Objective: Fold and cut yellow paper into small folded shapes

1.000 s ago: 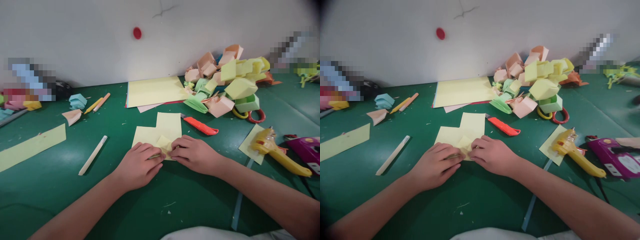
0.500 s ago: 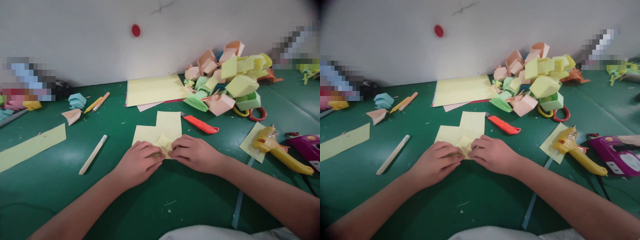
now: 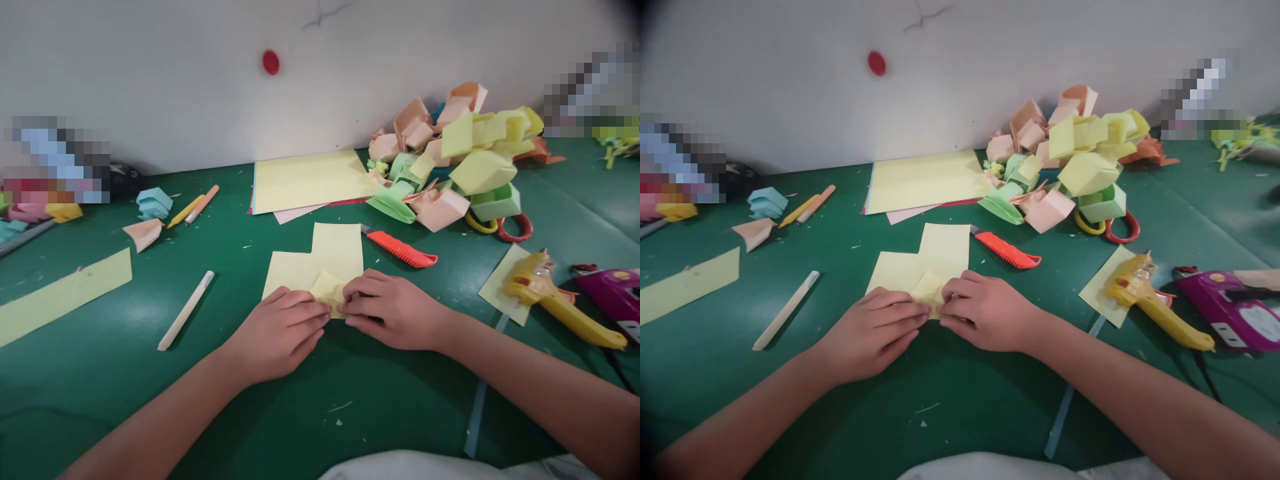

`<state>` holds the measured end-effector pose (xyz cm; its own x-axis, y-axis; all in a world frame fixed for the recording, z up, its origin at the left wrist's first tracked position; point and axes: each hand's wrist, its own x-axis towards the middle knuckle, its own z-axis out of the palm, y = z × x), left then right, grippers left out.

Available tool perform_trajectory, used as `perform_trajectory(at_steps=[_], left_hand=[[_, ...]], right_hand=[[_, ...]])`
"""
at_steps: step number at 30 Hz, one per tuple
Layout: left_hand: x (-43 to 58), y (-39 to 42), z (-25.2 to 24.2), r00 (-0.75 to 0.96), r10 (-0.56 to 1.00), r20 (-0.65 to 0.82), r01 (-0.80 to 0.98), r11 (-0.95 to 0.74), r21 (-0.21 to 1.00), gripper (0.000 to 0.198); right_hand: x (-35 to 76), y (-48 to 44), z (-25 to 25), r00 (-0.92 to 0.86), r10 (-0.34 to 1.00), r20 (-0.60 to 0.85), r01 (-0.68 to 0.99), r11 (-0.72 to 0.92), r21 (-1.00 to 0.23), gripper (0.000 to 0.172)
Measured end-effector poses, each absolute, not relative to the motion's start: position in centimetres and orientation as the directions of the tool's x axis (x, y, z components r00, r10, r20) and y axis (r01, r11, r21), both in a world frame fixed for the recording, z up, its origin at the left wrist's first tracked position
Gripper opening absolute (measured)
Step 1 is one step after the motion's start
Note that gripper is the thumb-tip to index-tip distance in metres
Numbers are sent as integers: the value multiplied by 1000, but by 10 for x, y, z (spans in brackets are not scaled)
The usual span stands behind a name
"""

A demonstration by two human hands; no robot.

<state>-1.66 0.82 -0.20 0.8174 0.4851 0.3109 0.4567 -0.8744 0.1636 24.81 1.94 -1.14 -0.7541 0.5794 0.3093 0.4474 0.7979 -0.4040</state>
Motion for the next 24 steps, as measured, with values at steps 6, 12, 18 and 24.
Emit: perform_trajectory(at_steps=[6,12,18,24], left_hand=[[-17,7,3,823,507,258,487,-862,140,28],[-22,9,4,847,493,197,477,-870,124,30],[-24,11,5,856,482,186,464,-876,133,30],[-23,11,7,848,496,185,474,-868,149,31]], right_hand=[[255,20,-5,-807,519,281,364,813,-455,37],[255,20,-6,-818,511,264,380,825,-419,37],[251,20,-3,-807,540,239,429,814,-391,34],[251,22,-1,-790,565,236,424,783,-455,34]])
